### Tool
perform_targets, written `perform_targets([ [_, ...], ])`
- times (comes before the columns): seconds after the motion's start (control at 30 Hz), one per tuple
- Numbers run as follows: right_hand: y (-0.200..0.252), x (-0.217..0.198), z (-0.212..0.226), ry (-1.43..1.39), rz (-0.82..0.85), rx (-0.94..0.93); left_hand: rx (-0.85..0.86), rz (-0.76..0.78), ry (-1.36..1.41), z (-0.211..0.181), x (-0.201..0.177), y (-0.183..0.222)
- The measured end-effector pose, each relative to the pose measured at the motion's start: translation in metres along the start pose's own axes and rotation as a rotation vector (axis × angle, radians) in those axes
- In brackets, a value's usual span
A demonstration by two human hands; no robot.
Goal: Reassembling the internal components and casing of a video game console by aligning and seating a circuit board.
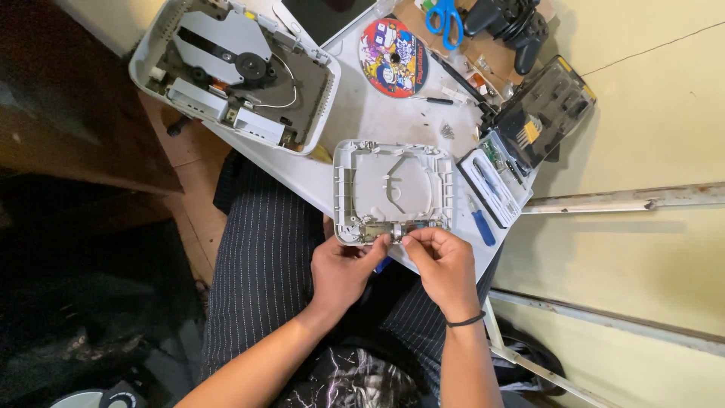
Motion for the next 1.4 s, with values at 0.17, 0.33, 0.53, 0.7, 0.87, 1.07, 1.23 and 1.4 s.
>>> perform_targets([
  [0.17, 0.005, 0.002, 0.004, 0.015, -0.021, -0.016, 0.006, 0.001, 0.001, -0.003, -0.001, -0.001],
  [0.33, 0.007, 0.007, -0.007, 0.011, -0.062, -0.025, 0.02, -0.001, -0.022, -0.014, 0.001, -0.003],
  [0.53, 0.012, 0.013, -0.009, -0.001, -0.107, -0.043, 0.013, -0.008, -0.046, -0.008, -0.001, -0.001],
  [0.7, 0.016, 0.016, -0.013, 0.029, -0.13, -0.045, -0.025, -0.024, -0.081, -0.017, 0.001, -0.002],
  [0.87, 0.014, 0.017, -0.014, 0.009, -0.125, -0.042, -0.014, -0.029, -0.109, -0.021, 0.004, -0.004],
  [1.07, 0.009, 0.016, -0.017, -0.035, -0.113, -0.071, 0.02, -0.027, -0.094, -0.027, 0.005, -0.003],
  [1.23, 0.008, 0.019, -0.02, -0.055, -0.118, -0.078, 0.008, -0.022, -0.105, -0.027, 0.007, -0.001],
  [1.4, 0.012, 0.02, -0.013, -0.074, -0.12, -0.059, 0.003, -0.055, -0.075, -0.02, 0.007, -0.002],
])
Point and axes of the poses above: each hand's wrist, its own y-axis away from the middle knuckle, its own x-axis out of the palm, z = x × y, the point moved 1 cm from there along -y, towards the middle knuckle, and after that the axes turned 5 degrees about x, right-handed, at the moved point
